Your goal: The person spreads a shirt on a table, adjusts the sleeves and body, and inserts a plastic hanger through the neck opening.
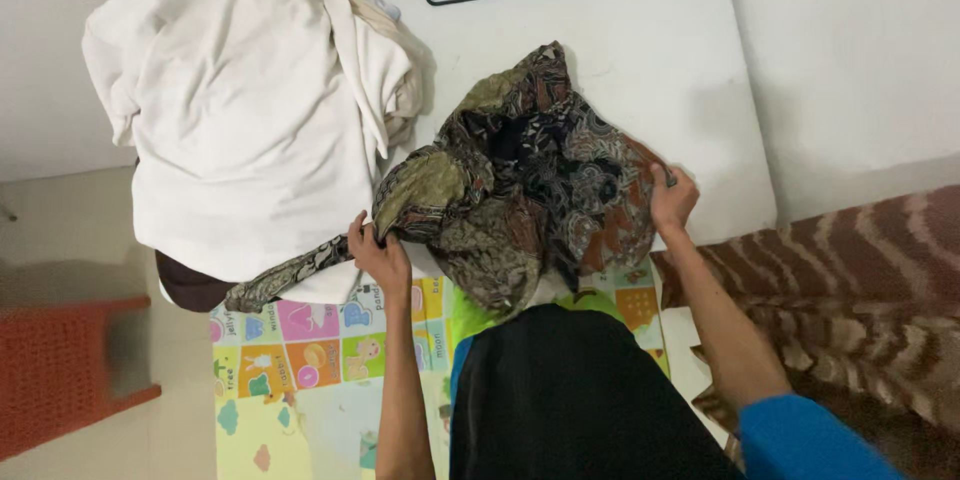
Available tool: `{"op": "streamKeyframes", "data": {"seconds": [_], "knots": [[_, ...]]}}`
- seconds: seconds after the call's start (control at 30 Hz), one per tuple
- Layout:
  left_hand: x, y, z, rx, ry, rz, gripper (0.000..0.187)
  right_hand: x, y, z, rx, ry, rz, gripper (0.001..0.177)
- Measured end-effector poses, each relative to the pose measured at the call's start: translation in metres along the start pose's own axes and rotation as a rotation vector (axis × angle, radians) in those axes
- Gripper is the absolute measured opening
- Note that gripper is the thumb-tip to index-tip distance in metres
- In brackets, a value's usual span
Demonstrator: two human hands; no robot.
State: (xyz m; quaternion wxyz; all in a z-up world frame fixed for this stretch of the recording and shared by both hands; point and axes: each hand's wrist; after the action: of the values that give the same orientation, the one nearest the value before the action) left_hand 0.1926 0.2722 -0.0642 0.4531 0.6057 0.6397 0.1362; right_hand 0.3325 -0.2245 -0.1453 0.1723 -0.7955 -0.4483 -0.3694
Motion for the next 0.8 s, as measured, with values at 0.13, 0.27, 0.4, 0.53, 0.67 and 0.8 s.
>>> {"op": "streamKeyframes", "data": {"seconds": [0.13,0.27,0.4,0.53,0.67,0.8], "knots": [[-0.002,-0.01,-0.012,0.144,-0.262,-0.591,0.036,-0.016,0.004,-0.019,-0.133,0.083,0.113,0.035],[0.012,-0.018,-0.008,0.044,-0.266,-0.582,0.034,-0.01,0.008,-0.036,-0.123,0.12,0.24,0.035],[-0.001,-0.002,0.013,0.201,-0.27,-0.509,0.053,0.018,-0.015,-0.059,-0.049,-0.136,-0.058,0.037],[-0.063,0.017,0.039,0.532,-0.335,-0.628,0.064,0.076,-0.055,-0.029,0.321,-0.119,-0.253,0.051],[-0.089,0.022,0.073,0.424,-0.526,-0.485,0.047,0.108,-0.072,0.02,0.621,-0.272,-0.294,0.076],[-0.062,0.043,0.08,0.229,-0.58,-0.604,0.04,0.094,-0.045,0.037,0.707,-0.179,0.09,0.066]]}}
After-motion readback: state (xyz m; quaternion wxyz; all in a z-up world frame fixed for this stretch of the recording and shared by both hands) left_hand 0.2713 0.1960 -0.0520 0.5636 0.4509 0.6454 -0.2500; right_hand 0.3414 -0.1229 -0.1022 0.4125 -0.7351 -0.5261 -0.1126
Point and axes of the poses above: each hand's wrist, its own y-axis towards the middle knuckle, its own z-axis out of the palm, x = y × z, and after that the axes turned 14 degrees about z, right-handed
